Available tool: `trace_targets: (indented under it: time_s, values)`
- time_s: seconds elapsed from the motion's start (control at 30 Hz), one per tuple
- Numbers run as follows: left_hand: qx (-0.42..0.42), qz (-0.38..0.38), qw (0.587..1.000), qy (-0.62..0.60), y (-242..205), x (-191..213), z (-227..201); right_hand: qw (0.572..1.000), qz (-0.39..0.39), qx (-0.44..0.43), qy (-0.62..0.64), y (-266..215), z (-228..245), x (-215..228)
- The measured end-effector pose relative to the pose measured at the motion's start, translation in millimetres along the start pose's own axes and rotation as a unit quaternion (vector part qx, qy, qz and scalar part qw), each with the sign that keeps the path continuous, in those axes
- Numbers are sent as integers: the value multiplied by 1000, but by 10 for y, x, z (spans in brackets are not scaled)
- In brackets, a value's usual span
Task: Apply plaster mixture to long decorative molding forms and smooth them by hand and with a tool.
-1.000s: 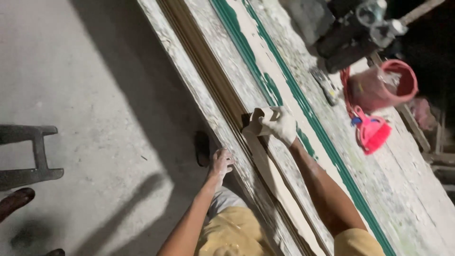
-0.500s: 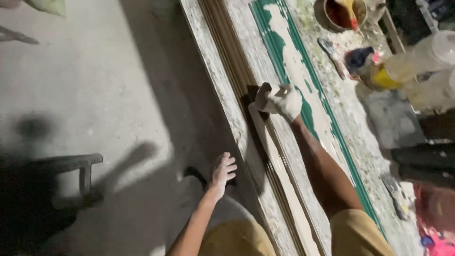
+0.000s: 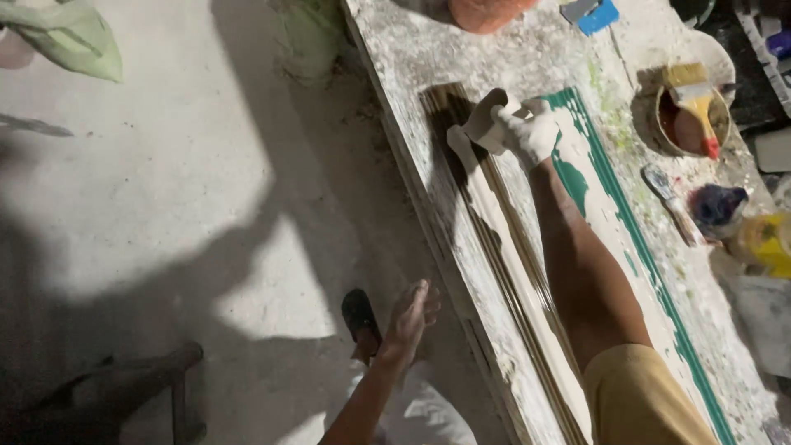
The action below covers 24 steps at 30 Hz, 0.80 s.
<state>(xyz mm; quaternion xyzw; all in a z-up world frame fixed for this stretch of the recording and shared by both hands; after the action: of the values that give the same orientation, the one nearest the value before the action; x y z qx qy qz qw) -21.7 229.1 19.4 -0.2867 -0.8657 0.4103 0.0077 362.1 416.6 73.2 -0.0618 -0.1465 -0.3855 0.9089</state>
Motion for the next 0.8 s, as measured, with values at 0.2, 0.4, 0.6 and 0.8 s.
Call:
trace_targets:
  time_s: [0.2, 0.4, 0.6, 0.8]
  values:
    - [-8, 24, 999, -28, 384, 177, 465, 997, -50, -33, 41, 151, 300, -376]
    - [-9, 29, 1000, 9, 145, -23, 567, 995, -95, -30, -19, -384, 200, 7]
    - [-47, -12, 998, 40, -208, -676, 943, 979, -109, -32, -169, -1625, -225, 1123]
    - [-42, -12, 999, 14, -749, -1629, 2315, 956, -103, -56, -268, -3425, -503, 2525]
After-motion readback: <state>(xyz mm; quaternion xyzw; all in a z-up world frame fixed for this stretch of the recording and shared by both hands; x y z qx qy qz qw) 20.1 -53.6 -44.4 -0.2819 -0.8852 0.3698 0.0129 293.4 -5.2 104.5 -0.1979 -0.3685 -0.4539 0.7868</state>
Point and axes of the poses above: each hand's wrist, its own y-axis towards the middle knuckle, its own x-axis out of the back of the hand, z = x × y, the point moved 1 cm from there along y, towards the middle knuckle, and after that the axes turned 13 degrees about y, right-handed, at the moved point
